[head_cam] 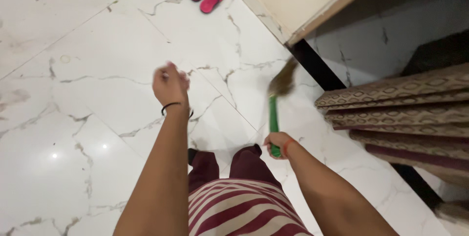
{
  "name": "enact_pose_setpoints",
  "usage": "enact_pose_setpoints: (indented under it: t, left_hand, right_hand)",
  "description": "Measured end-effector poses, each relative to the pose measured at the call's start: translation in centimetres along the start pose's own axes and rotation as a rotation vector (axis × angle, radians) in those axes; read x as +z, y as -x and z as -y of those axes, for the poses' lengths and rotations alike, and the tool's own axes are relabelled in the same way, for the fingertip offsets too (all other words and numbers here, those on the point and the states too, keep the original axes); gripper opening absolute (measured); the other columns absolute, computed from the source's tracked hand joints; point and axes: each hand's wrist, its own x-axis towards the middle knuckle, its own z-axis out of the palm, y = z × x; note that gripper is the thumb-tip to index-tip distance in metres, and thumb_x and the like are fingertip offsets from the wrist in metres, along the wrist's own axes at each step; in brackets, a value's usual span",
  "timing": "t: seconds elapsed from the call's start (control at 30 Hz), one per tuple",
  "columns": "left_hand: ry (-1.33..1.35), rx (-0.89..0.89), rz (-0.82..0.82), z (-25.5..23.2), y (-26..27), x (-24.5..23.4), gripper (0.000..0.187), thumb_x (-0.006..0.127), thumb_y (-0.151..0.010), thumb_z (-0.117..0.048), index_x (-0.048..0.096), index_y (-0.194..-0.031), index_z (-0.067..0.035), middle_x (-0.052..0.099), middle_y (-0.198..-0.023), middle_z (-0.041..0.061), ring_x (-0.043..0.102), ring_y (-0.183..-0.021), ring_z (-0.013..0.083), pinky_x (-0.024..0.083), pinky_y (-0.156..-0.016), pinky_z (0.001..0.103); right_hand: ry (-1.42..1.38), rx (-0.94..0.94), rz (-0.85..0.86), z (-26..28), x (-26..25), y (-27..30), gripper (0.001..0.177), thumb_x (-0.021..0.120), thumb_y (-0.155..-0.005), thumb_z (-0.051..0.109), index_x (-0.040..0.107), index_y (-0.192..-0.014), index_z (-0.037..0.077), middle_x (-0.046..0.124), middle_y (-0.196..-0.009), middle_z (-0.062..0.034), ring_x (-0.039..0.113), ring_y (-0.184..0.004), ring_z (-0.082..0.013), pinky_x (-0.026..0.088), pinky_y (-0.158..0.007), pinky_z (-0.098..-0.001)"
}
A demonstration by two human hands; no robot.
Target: The person sweeps the tiled floor using a broom, folds a burlap sack by hand, and picks up a pair of flip-flops.
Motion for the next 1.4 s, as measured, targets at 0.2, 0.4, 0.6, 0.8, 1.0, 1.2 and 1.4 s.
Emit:
enact_pose_setpoints:
  t: [0.2, 0.4, 0.6, 0.8, 1.0, 1.2, 1.4]
  left_hand:
    - [-1.088, -0.246, 0.206, 2.1, -0.2, -10.8, 0.035, 0.055, -0.087, -0.034, 0.066, -0.088, 0.000, 0.067, -0.078, 0.017, 0.062, -0.068, 0.0264, 0.049, -0.066, 0.037]
    - [-1.196, -0.243, 0.086, -1.5, -0.1, -14.1, 0.038, 0.053, -0.087, -0.037, 0.067, -0.093, -0.002, 0.067, -0.083, 0.017, 0.064, -0.081, 0.0315, 0.049, -0.077, 0.040]
    - [-1.116, -0.289, -0.045, -4.6, -0.2, -14.5, 0.037, 0.053, -0.087, -0.037, 0.067, -0.092, -0.004, 0.068, -0.083, 0.017, 0.065, -0.079, 0.0308, 0.050, -0.076, 0.040]
    - [-1.088, -0.160, -0.068, -3.4, 0.1, -14.9, 0.036, 0.054, -0.087, -0.036, 0.068, -0.091, -0.003, 0.067, -0.086, 0.017, 0.063, -0.081, 0.0317, 0.049, -0.077, 0.041]
    - [-1.027, -0.254, -0.172, -4.6, 1.1, -16.5, 0.034, 0.053, -0.087, -0.035, 0.065, -0.096, -0.005, 0.068, -0.087, 0.016, 0.066, -0.078, 0.0309, 0.050, -0.076, 0.040]
    - [-1.078, -0.191, -0.321, -5.8, 2.3, -19.3, 0.032, 0.056, -0.087, -0.034, 0.067, -0.095, -0.005, 0.067, -0.087, 0.016, 0.063, -0.080, 0.0318, 0.049, -0.077, 0.041]
    - [-1.023, -0.290, -0.369, -6.7, 3.6, -20.6, 0.033, 0.054, -0.087, -0.035, 0.066, -0.094, -0.005, 0.066, -0.086, 0.015, 0.065, -0.075, 0.0316, 0.050, -0.074, 0.041]
  right_hand:
    - [0.432, -0.091, 0.227, 2.1, 12.0, 2.2, 0.012, 0.057, -0.074, -0.001, 0.055, -0.063, 0.004, 0.052, -0.055, -0.0063, 0.050, -0.043, -0.0155, 0.044, -0.040, -0.0289]
    - [0.640, -0.324, 0.428, 10.4, 21.3, 7.5, 0.007, 0.063, -0.074, 0.006, 0.059, -0.074, 0.000, 0.053, -0.056, -0.0086, 0.051, -0.045, -0.0164, 0.045, -0.040, -0.0299]
    - [0.549, -0.649, 0.189, 11.5, 22.4, 12.6, 0.043, 0.063, -0.070, -0.004, 0.046, -0.109, 0.002, 0.057, -0.068, -0.0117, 0.053, -0.048, -0.0166, 0.044, -0.042, -0.0321]
    - [0.159, -0.564, 0.041, 9.1, 21.3, 12.5, 0.037, 0.056, -0.075, -0.005, 0.040, -0.108, 0.004, 0.055, -0.075, -0.0097, 0.060, -0.055, -0.0201, 0.053, -0.047, -0.0330]
    - [-0.578, -0.135, 0.358, 8.1, 24.3, 8.2, 0.009, 0.054, -0.080, 0.001, 0.046, -0.081, 0.005, 0.048, -0.068, -0.0051, 0.047, -0.055, -0.0138, 0.048, -0.050, -0.0254]
    - [-0.220, 0.083, 0.580, 3.1, 31.3, 8.9, 0.014, 0.054, -0.078, -0.003, 0.043, -0.078, 0.006, 0.047, -0.068, -0.0057, 0.047, -0.055, -0.0136, 0.048, -0.051, -0.0245]
    - [0.117, -0.017, 0.768, 8.6, 32.9, 12.8, 0.010, 0.059, -0.078, 0.004, 0.051, -0.084, 0.003, 0.048, -0.059, 0.0007, 0.045, -0.045, -0.0052, 0.040, -0.040, -0.0188]
